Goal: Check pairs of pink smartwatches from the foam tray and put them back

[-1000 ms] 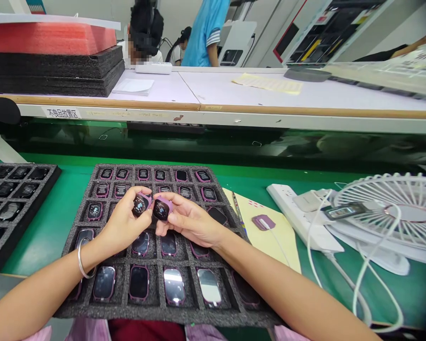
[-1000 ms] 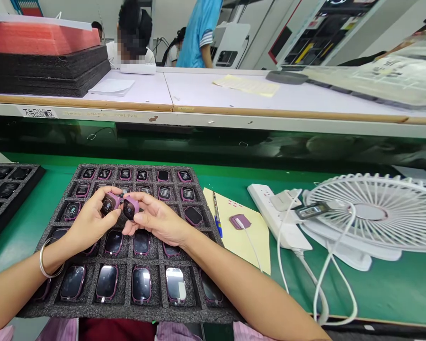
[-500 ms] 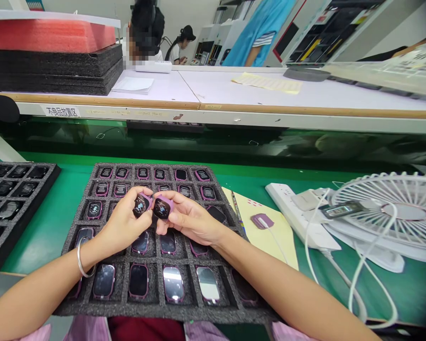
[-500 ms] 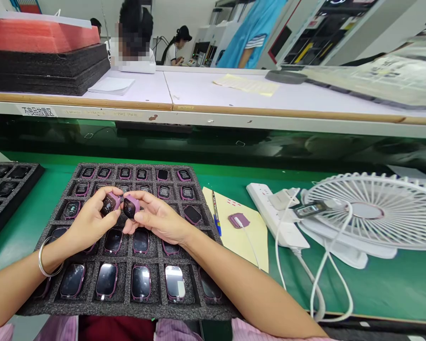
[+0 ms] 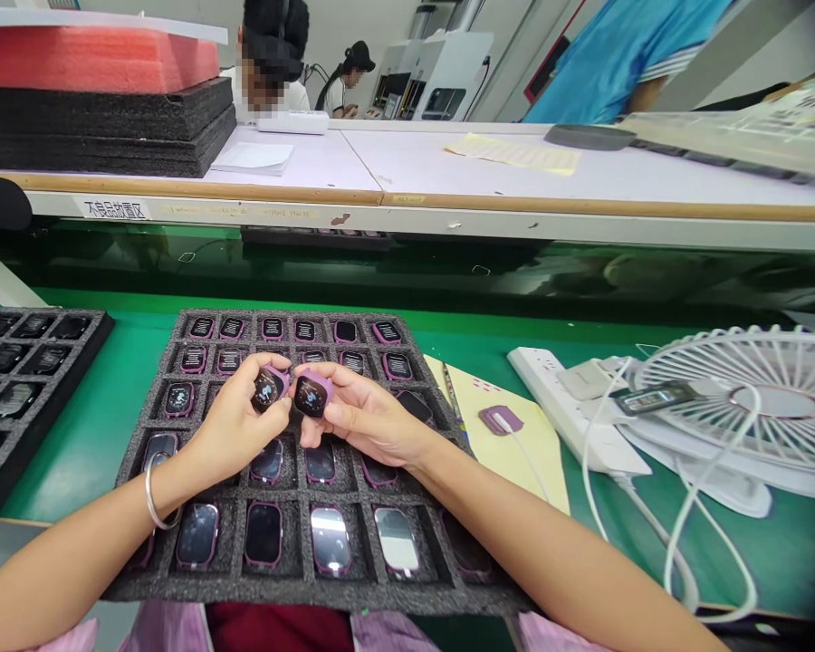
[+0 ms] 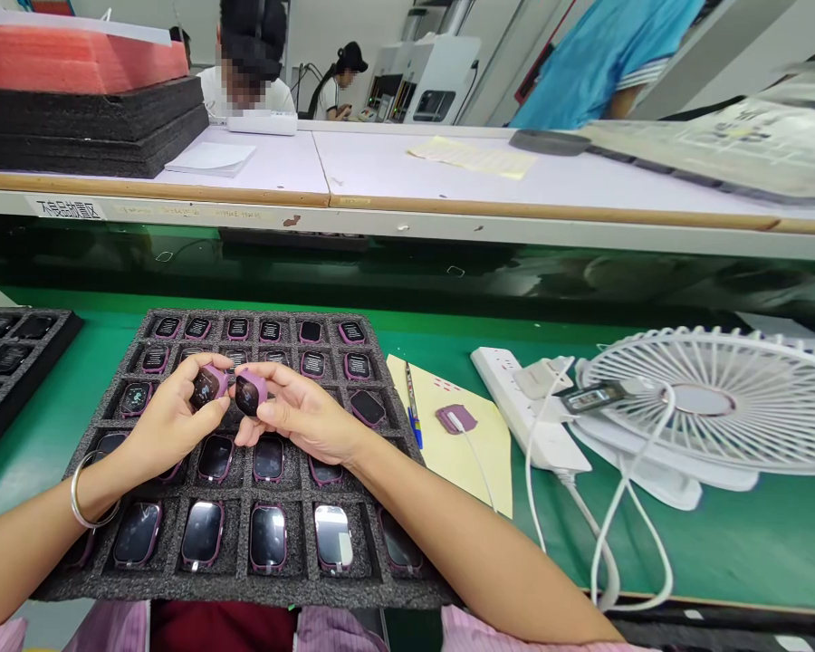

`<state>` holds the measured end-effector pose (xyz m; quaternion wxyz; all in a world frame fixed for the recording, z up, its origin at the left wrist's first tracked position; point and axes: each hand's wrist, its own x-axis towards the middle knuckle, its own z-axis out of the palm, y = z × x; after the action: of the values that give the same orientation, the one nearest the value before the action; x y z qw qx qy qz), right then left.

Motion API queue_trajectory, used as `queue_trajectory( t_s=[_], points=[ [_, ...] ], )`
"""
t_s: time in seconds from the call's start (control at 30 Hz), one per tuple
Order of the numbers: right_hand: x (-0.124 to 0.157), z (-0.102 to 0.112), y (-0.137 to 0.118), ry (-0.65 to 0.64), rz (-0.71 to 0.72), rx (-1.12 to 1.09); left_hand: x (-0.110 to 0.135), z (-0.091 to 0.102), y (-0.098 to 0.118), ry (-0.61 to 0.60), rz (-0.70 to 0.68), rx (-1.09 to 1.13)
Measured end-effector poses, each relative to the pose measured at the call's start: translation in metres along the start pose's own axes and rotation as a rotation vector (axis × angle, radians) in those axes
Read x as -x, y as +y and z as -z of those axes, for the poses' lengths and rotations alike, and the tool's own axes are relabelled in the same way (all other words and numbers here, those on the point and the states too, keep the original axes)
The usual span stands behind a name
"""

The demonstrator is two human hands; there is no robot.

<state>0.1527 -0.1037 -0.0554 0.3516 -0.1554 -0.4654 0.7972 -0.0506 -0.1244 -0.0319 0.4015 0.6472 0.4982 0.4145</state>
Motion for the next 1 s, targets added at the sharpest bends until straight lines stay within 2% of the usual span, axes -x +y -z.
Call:
queue_trajectory(
  t_s=[0.23, 0.7, 1.0],
  points=[
    [0.0005, -0.0008, -0.0018, -0.038, -0.005, -0.003, 0.0006, -0.0002, -0.0003, -0.006, 0.023, -0.010],
    [0.0017, 0.0006, -0.0013, 0.017, -0.015, 0.008, 0.0016, 0.0003, 0.0014, -0.015, -0.004, 0.013],
    [0.0013, 0.0007, -0.0011, -0.038, 0.005, -0.002, 0.0012, 0.0000, 0.0008, -0.014, 0.005, 0.013]
  ],
)
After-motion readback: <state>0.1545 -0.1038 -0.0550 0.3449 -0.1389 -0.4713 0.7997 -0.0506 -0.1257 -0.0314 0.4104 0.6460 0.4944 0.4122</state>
